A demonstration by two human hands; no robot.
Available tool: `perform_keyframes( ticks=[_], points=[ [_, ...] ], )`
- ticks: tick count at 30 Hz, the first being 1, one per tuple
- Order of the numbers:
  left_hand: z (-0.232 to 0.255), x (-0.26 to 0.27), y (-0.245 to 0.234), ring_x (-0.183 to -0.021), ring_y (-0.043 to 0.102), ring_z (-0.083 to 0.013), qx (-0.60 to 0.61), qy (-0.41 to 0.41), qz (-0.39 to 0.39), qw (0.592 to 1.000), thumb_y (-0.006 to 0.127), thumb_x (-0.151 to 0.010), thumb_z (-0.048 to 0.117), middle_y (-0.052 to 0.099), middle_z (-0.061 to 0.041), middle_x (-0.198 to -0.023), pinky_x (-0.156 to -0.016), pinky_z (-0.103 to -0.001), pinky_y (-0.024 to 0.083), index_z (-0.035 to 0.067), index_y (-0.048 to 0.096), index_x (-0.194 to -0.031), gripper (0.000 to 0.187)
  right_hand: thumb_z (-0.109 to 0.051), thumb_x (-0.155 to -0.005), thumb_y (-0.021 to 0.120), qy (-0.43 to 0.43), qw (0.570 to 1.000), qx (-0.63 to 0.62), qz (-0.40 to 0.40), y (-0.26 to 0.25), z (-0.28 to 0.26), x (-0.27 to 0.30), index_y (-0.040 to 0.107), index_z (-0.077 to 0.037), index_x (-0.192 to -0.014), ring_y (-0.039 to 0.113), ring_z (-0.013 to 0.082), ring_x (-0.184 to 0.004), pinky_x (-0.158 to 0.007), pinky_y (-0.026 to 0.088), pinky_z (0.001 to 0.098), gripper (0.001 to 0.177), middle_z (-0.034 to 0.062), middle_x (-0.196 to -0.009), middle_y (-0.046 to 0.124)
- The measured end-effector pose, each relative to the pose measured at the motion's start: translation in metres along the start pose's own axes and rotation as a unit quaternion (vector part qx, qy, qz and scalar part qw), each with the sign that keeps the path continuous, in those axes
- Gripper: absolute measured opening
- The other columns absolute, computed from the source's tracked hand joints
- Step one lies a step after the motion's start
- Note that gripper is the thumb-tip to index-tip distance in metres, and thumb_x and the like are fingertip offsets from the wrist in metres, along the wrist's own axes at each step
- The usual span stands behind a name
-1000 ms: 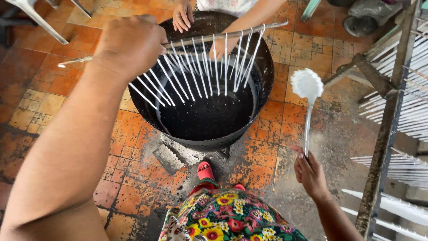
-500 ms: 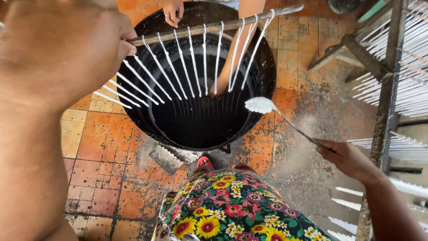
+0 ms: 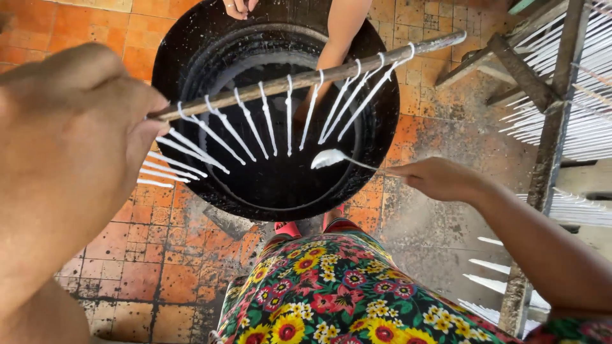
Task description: Dipping a rack of cotton wicks into a vat of molten wax and skimming the surface with a ladle to create candles.
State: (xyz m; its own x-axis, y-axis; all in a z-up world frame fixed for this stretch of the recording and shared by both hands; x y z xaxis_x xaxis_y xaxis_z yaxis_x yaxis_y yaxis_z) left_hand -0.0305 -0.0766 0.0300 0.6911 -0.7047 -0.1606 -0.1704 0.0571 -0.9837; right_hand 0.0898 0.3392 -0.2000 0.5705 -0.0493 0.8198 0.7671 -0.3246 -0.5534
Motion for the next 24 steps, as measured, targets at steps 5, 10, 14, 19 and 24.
perform_keyframes(
  ticks=[5,10,14,19,24],
  points=[
    [0.001,0.007,0.003,-0.076,0.062,-0.0277,0.022,-0.005,0.018,1.0,0.08,-0.106,0.013,0.061,-0.003,-0.094,-0.069,-0.041,0.051,0.012,0.076,-0.107,0.004,-0.028,-0.109,0.035,-0.032,0.995,0.084,-0.051,-0.014,-0.045,-0.055,0.043,-0.031,-0.155,0.052,0.0212,-0.142,-0.123,0.038,0.0443,0.047,-0.0015,-0.155,0.051],
    [0.004,0.01,0.013,-0.076,0.061,-0.0295,0.035,-0.019,0.01,0.999,0.077,-0.108,0.012,0.058,-0.005,-0.092,-0.069,-0.044,0.052,0.01,0.074,-0.106,0.004,-0.016,-0.107,0.034,-0.025,0.973,0.196,-0.118,0.002,-0.057,-0.127,0.044,-0.027,-0.157,0.038,0.0272,-0.151,-0.116,0.043,0.042,0.052,0.0049,-0.164,0.039],
    [0.004,0.012,0.019,-0.074,0.063,-0.0288,-0.004,-0.039,-0.014,0.999,0.074,-0.109,0.02,0.059,0.001,-0.095,-0.068,-0.041,0.051,0.019,0.072,-0.107,0.003,-0.003,-0.103,0.034,-0.002,0.963,0.227,-0.144,0.014,-0.062,-0.156,0.048,-0.021,-0.154,0.057,0.0251,-0.127,-0.088,0.053,0.0353,0.057,0.0042,-0.158,0.048],
    [0.003,0.01,0.026,-0.073,0.061,-0.0305,0.03,-0.05,-0.009,0.998,0.074,-0.111,0.018,0.058,-0.001,-0.092,-0.069,-0.043,0.052,0.016,0.073,-0.105,0.006,-0.009,-0.106,0.039,-0.021,0.939,0.305,-0.156,0.033,-0.052,-0.202,0.062,-0.006,-0.086,0.018,0.0147,-0.052,-0.049,0.021,0.0305,0.03,0.0091,-0.092,0.064],
    [0.001,0.013,0.034,-0.073,0.06,-0.0292,0.041,-0.059,-0.015,0.997,0.07,-0.113,0.018,0.059,-0.001,-0.095,-0.069,-0.042,0.05,0.014,0.073,-0.105,0.009,-0.008,-0.105,0.038,-0.023,0.92,0.349,-0.175,0.044,-0.045,-0.23,0.06,0.001,-0.138,0.058,0.0214,-0.074,-0.061,0.043,0.0327,0.04,0.0167,-0.144,0.059]
  ],
)
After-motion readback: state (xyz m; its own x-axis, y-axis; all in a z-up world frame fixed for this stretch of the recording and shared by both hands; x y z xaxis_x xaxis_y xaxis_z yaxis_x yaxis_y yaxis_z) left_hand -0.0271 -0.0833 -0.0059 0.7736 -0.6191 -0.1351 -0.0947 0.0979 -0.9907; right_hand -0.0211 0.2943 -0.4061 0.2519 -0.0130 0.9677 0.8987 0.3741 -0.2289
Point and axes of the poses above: each hand's wrist, its own x-axis away from the middle knuckle, its own y-axis out of the palm, z = x × y, the point moved 4 cm from there along -x, towards the middle knuckle
